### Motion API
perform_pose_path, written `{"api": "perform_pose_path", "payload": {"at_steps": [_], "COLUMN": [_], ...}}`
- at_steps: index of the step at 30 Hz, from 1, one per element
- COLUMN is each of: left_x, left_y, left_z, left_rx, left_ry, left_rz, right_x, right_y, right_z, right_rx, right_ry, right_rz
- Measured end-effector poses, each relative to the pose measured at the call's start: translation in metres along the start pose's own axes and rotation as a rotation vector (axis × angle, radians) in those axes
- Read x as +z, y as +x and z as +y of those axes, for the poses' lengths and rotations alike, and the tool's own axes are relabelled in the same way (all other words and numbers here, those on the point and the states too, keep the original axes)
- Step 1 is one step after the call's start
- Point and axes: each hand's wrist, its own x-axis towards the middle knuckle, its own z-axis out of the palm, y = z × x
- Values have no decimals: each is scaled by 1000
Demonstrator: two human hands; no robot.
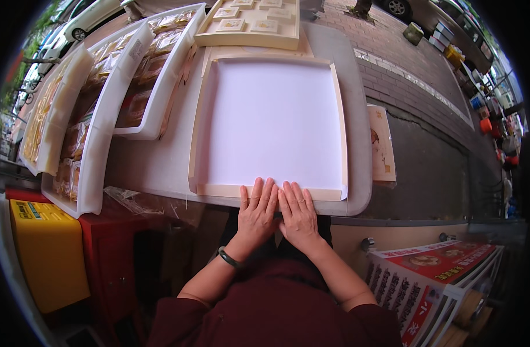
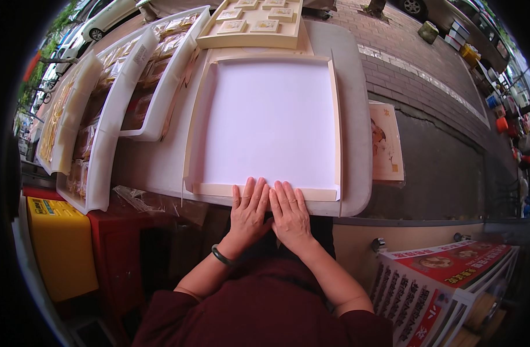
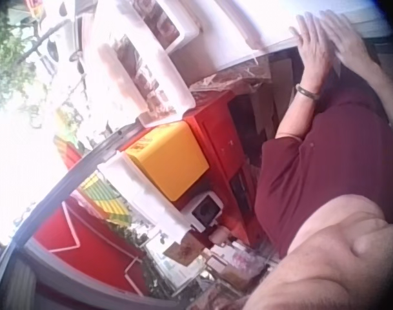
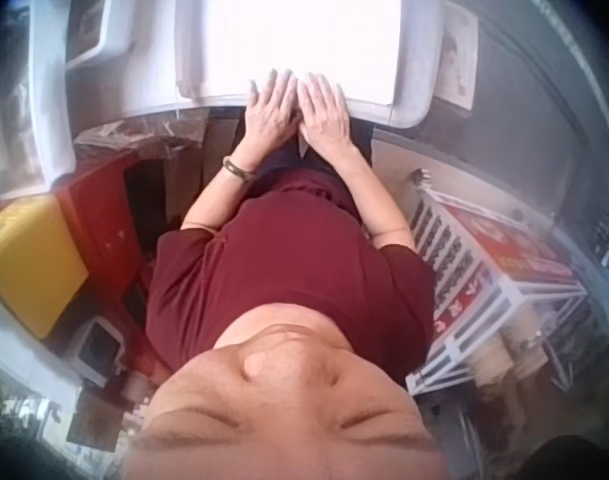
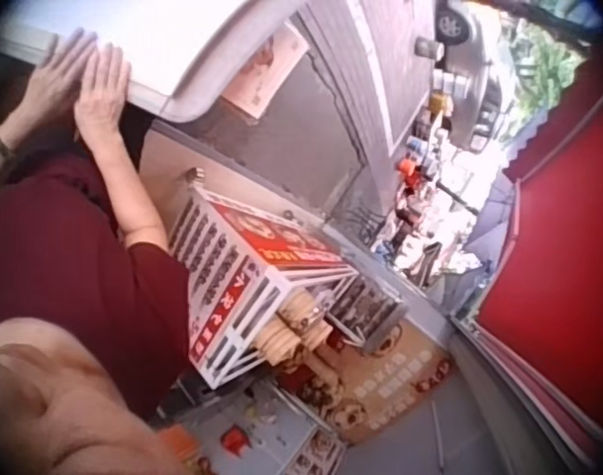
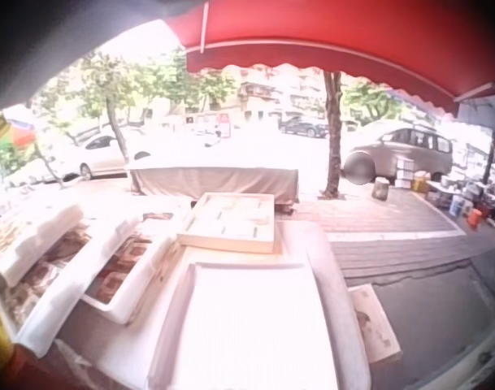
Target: The person assembles a large white and gold gift box by folding the cardboard sides upward and securing the corners together by hand.
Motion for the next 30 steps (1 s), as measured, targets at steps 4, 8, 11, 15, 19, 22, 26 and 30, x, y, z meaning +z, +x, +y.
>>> {"api": "perform_pose_path", "payload": {"at_steps": [4, 8, 11, 15, 19, 22, 26, 30], "left_x": [-33, -43, -27, -22, -48, -53, -52, -51], "left_y": [-21, -26, -1, -2, -25, -37, -40, -37], "left_z": [-30, -38, -4, -13, -48, -66, -71, -68], "left_rx": [-45, -174, -47, -14, -128, -240, -299, -296], "left_ry": [-82, 11, -93, -143, -53, 37, 100, 118], "left_rz": [-82, -78, -45, -98, -82, -42, -20, -49], "right_x": [-19, -21, -14, -4, -21, -33, -31, -31], "right_y": [-13, -14, 12, 12, -12, -27, -27, -25], "right_z": [17, 15, -9, 4, 32, 50, 41, 39], "right_rx": [-4, 116, 38, -31, 70, 137, 174, 166], "right_ry": [31, 22, 68, 49, 2, -37, -72, -119], "right_rz": [-14, 43, -15, -16, 20, 26, 22, 24]}}
